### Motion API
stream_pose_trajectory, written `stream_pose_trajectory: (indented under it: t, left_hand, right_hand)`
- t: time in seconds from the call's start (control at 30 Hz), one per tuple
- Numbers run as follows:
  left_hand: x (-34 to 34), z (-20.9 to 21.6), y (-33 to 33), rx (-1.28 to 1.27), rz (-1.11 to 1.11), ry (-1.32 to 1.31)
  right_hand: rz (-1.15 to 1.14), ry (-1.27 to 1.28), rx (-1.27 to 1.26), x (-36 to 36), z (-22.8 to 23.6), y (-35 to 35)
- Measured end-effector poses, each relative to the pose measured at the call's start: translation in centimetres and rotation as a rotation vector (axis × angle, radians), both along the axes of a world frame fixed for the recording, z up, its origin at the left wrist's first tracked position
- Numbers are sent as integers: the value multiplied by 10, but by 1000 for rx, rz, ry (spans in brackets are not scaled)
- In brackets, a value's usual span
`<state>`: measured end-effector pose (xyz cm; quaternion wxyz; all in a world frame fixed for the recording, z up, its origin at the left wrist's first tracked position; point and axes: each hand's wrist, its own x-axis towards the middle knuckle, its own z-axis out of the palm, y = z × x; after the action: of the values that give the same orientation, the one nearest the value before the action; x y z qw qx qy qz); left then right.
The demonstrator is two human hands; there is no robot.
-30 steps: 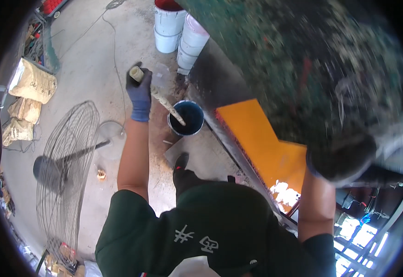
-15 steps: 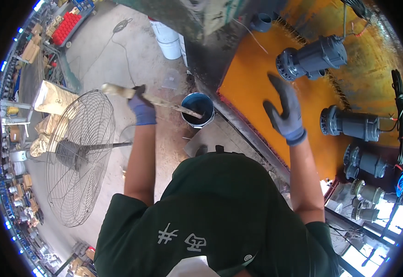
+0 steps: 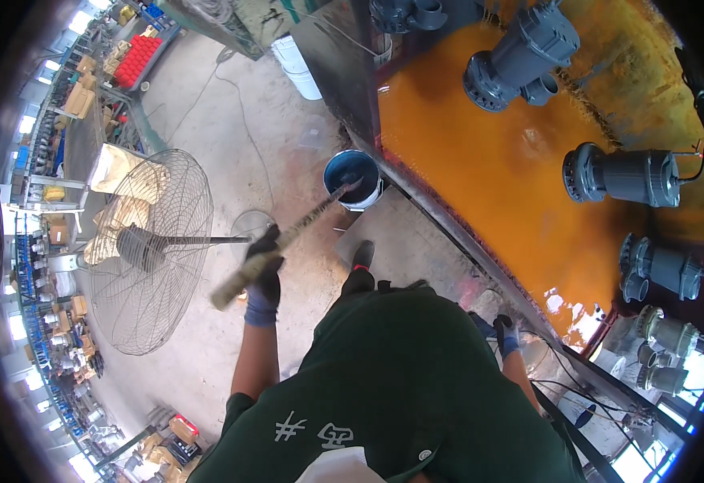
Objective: The person uses a spray gun to apply a gray coating to industrial pumps hanging from hooks, and then uses a wooden pole to stir a liquid in a bucket and apply it to a metal surface.
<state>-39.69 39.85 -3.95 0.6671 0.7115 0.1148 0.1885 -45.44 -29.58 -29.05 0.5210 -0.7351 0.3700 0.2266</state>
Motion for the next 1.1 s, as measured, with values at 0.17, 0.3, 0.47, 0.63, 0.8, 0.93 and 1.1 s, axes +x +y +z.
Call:
stream_pose_trajectory:
  t: [0.17, 0.3, 0.47, 0.63, 0.8, 0.93, 1.1]
  left_hand:
    - [-51, -56, -40, 47, 75, 154]
    - [-65, -56, -52, 41, 300, 110]
    - [-76, -45, -41, -538, 661, -34]
    - [-136, -63, -21, 27, 728, 118]
    - [-204, -86, -4, -370, 895, -10]
    - [-207, -61, -21, 68, 830, 138]
    - [-223, -28, -31, -128, 1034, 35]
  right_hand:
    - [260, -118, -208, 34, -29, -23]
    - [589, -168, -136, 92, 7, 24]
    - [748, -266, -50, 121, 29, 81]
    - [1072, -231, 5, 146, 30, 194]
    - [1307, -312, 185, 162, 60, 321]
    - [1391, -269, 178, 170, 70, 373]
    - [1539, -85, 216, 187, 134, 404]
